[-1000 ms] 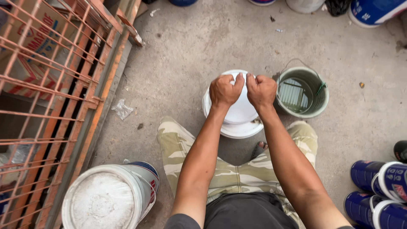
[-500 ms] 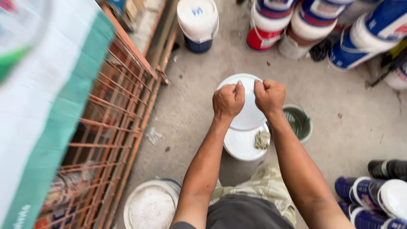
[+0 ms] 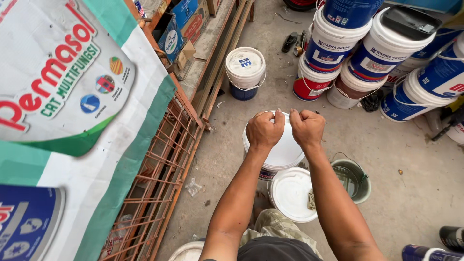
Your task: The person wipes the exterior of a paint bucket with a cloth and then stacks it on a shelf among other buckets.
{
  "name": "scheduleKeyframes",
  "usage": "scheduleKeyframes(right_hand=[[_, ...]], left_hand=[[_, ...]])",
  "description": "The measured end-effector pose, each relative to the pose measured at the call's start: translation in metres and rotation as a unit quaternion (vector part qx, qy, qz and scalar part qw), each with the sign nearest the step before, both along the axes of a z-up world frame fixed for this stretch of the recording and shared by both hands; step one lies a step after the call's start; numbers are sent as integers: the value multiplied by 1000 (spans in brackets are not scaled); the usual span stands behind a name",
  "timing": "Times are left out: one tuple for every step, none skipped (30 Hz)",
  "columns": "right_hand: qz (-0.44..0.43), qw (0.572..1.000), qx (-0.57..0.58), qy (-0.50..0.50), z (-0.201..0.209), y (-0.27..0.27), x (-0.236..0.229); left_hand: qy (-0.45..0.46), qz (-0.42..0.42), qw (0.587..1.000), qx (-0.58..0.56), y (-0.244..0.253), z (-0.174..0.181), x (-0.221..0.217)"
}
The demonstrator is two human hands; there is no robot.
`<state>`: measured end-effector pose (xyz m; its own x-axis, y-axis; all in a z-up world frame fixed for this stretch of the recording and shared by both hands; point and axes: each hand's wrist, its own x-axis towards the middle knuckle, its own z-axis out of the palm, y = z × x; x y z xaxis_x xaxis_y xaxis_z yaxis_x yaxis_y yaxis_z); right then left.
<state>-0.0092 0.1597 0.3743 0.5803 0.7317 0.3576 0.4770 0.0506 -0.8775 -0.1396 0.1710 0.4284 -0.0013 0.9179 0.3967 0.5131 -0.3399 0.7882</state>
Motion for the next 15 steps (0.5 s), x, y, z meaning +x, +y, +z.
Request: scheduleKeyframes(right_hand=[[-1, 1000, -3, 3, -4, 7, 0], [4, 1000, -9, 12, -8, 14, 1], [9, 1000, -12, 22, -12, 25, 2], [10, 1000, -11, 25, -16, 32, 4], [2, 1000, -21, 21, -17, 45, 8], [-6, 999, -31, 17, -19, 59, 13], [-11, 999, -24, 18, -22, 75, 18], [-13, 999, -35, 26, -24, 91, 25], [-13, 998, -53, 34, -28, 99, 33], [-17, 998, -55, 36, -34, 114, 43], [-16, 997, -69, 29, -37, 133, 53], [-15, 996, -83, 21, -38, 153, 63], [-14, 996, -81, 19, -38, 167, 73], [-21, 994, -104, 18, -38, 181, 83], [-29, 992, -123, 20, -36, 202, 91]], left_hand=[[3, -1, 1000, -3, 7, -3, 1], [-2, 1, 1000, -9, 14, -6, 3], [-5, 4, 1000, -11, 24, -9, 4], [-2, 5, 1000, -11, 33, -15, 7], [-5, -1, 1000, -16, 47, -18, 12], [-9, -7, 1000, -21, 62, -22, 17], [-8, -13, 1000, -15, 78, -26, 23], [-7, -12, 1000, -19, 96, -30, 30], [-7, -9, 999, -30, 106, -36, 38], [-5, -13, 999, -32, 121, -40, 47], [-4, -18, 999, -36, 140, -41, 56], [-3, -23, 999, -41, 159, -41, 64], [-6, -23, 999, -39, 176, -44, 74], [8, -37, 997, -65, 193, -46, 83], [23, -53, 995, -85, 216, -46, 90]])
